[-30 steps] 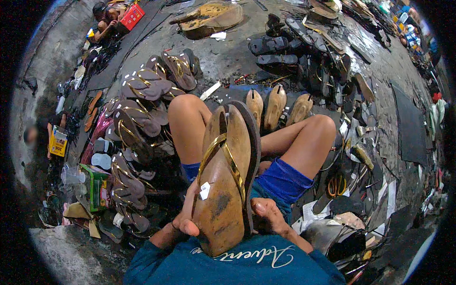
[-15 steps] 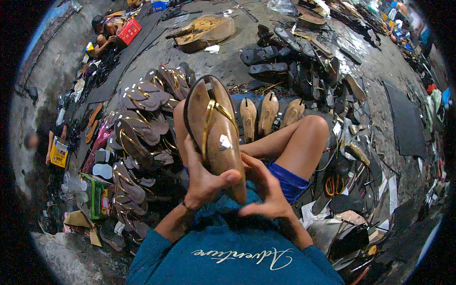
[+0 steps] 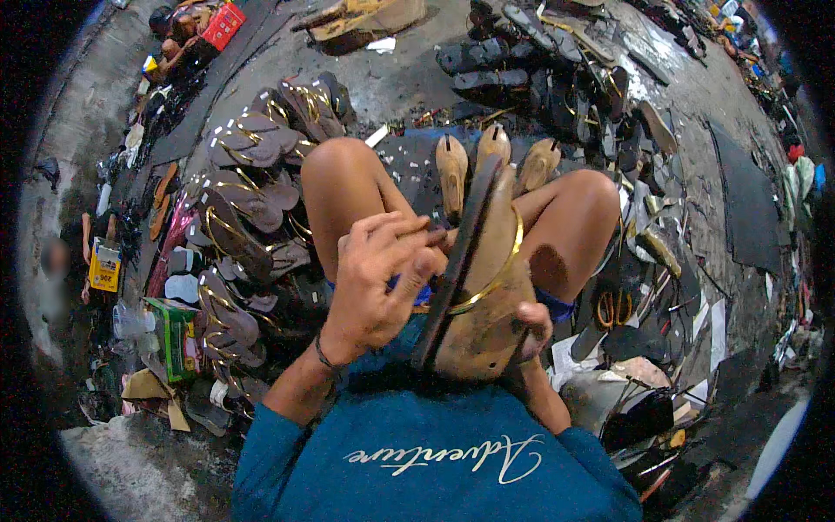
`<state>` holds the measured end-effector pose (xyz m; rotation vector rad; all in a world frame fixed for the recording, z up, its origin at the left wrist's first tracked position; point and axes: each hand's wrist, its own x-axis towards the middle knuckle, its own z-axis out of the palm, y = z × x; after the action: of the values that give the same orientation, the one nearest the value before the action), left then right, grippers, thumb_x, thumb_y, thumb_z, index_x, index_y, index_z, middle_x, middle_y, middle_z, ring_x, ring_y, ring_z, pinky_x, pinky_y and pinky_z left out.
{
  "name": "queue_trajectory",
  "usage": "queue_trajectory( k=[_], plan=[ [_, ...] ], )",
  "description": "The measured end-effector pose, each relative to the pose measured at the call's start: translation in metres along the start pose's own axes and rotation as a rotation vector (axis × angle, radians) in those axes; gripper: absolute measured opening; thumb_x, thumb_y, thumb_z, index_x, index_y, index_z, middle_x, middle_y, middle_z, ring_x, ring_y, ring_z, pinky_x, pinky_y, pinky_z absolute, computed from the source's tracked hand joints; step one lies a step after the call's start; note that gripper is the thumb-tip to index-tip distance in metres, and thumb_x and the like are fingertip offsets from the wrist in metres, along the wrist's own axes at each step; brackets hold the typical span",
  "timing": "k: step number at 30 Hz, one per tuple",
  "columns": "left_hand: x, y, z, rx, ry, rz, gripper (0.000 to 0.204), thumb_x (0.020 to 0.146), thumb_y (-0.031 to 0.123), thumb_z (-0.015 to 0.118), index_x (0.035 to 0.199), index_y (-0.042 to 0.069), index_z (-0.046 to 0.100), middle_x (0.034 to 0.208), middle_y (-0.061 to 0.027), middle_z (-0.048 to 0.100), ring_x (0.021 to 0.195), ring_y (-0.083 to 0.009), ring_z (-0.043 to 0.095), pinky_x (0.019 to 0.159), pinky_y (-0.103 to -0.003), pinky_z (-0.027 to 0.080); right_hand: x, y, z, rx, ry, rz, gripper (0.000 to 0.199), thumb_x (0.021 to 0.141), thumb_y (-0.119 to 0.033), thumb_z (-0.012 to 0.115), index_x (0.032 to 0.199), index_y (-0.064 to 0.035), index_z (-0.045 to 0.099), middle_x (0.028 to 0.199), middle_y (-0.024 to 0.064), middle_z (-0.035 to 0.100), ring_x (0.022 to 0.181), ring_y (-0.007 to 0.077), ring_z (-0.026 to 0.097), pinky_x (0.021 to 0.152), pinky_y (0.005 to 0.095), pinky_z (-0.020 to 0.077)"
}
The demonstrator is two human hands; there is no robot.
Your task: The person sits on the floor and assembles sandals by attaching straps to wooden soles. They repeatedly pick up a sole, thread a strap through holes, and press the strap into place, handling one sandal at a time.
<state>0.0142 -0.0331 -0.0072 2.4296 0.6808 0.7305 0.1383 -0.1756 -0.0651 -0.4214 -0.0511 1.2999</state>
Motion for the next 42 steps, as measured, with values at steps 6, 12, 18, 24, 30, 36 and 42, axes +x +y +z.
queue_trajectory(
  k=[6,12,18,24,30,36,42],
  plan=[
    [-0.009,0.003,0.009,-0.655,-0.462,-0.495,0.035,0.100,0.033,0.050,0.090,0.002,0.063,0.076,-0.0058,0.061,0.070,-0.0106,0.055,0.064,-0.028,0.046,-0.020,-0.017,-0.009,-0.004,0.122,-0.022,0.090,0.071,-0.038,0.054,0.146,0.0009,0.024,0.141,0.0263,0.041,0.122,0.0390,0.051,0.104,0.0495,0.0420],
    [-0.052,0.006,0.039,-0.928,-0.527,-0.509,0.030,0.104,0.027,0.038,0.093,0.002,0.051,0.080,-0.0006,0.047,0.075,-0.0083,0.042,0.068,-0.026,0.040,-0.039,-0.027,0.003,0.161,0.164,0.058,0.084,0.070,-0.023,0.053,0.145,0.0023,0.025,0.137,0.0283,0.045,0.120,0.0422,0.052,0.103,0.0532,0.0425],
    [-0.067,-0.005,0.019,-1.115,-0.623,-0.737,0.029,0.103,0.023,0.040,0.088,0.003,0.054,0.079,0.0029,0.047,0.074,-0.0062,0.041,0.067,-0.024,0.038,-0.037,-0.017,-0.011,0.413,0.105,0.063,0.087,0.067,-0.018,0.055,0.145,0.0051,0.022,0.137,0.0310,0.044,0.121,0.0427,0.051,0.104,0.0542,0.0410],
    [-0.051,-0.020,0.009,-1.194,-0.729,-0.780,0.039,0.100,0.036,0.048,0.078,0.004,0.051,0.076,0.0036,0.045,0.071,-0.0075,0.040,0.066,-0.024,0.036,-0.037,-0.023,-0.019,-0.206,0.102,0.192,0.096,0.059,-0.029,0.068,0.143,0.0011,0.033,0.138,0.0223,0.046,0.127,0.0364,0.045,0.110,0.0476,0.0314],
    [-0.039,-0.022,0.059,-1.491,-0.175,-0.888,0.063,0.093,0.039,0.061,0.138,0.002,0.037,0.118,-0.0084,0.056,0.111,-0.0169,0.054,0.104,-0.030,0.034,-0.007,-0.004,-0.129,-0.720,-0.261,0.144,0.117,0.060,-0.016,0.081,0.152,-0.0073,0.010,0.150,0.0146,0.032,0.136,0.0313,0.034,0.111,0.0465,0.0301],
    [-0.031,-0.077,0.029,-1.146,-0.248,-0.733,0.070,0.086,0.010,0.066,0.146,0.001,0.030,0.128,-0.0132,0.053,0.119,-0.0189,0.051,0.101,-0.031,0.041,0.081,-0.006,-0.031,-0.560,0.081,0.364,0.103,0.068,-0.014,0.081,0.147,-0.0040,0.016,0.138,0.0164,0.043,0.129,0.0274,0.040,0.104,0.0399,0.0379],
    [-0.079,-0.101,0.063,-0.736,-0.140,-0.719,0.057,0.083,0.005,0.060,0.137,-0.001,0.043,0.122,-0.0103,0.056,0.109,-0.0152,0.054,0.097,-0.030,0.043,0.097,0.076,-0.090,-0.999,0.090,0.304,0.083,0.070,-0.013,0.077,0.135,0.0004,0.028,0.119,0.0132,0.051,0.111,0.0239,0.052,0.097,0.0367,0.0432]
  ],
)
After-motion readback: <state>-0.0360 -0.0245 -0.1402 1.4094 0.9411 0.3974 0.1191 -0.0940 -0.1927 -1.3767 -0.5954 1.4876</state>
